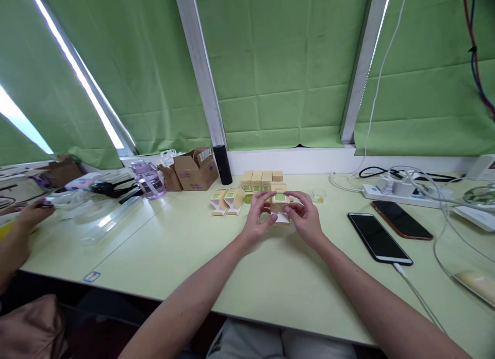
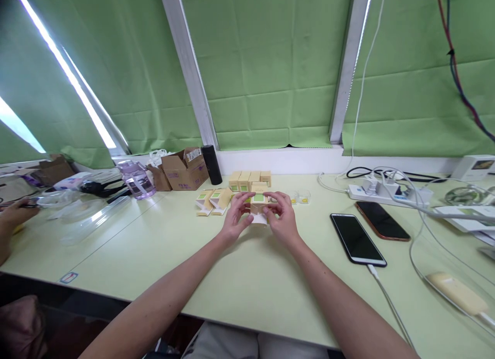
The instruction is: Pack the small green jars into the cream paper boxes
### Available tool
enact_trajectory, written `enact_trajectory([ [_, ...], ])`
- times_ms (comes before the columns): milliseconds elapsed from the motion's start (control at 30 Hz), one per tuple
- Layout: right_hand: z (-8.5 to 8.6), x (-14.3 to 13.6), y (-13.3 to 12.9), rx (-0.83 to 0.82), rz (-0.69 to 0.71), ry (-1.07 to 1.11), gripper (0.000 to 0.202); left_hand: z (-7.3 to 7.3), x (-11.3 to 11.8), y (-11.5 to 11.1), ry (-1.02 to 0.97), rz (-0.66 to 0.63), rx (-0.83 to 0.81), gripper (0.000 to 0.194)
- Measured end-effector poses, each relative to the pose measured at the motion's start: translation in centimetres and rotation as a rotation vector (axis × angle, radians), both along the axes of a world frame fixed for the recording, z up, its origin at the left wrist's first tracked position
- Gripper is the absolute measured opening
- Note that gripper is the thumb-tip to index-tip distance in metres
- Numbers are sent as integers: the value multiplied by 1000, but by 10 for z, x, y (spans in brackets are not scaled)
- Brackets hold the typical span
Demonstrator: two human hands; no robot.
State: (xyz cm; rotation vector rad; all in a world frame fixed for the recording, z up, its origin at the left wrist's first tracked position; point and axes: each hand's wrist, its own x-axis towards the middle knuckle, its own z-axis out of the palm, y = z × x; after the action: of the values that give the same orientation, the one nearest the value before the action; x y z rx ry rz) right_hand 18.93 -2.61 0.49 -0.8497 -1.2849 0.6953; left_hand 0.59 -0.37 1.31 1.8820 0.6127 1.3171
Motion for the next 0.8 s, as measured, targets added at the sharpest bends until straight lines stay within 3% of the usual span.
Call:
enact_trajectory([
  [267, -1, 1, 2, -9, -38, 19, 32, -6, 0, 4, 89, -56, 9, 98],
  [800, -8, 0, 3, 14, 12, -51, 35, -8, 2, 5, -51, -21, -54, 70],
])
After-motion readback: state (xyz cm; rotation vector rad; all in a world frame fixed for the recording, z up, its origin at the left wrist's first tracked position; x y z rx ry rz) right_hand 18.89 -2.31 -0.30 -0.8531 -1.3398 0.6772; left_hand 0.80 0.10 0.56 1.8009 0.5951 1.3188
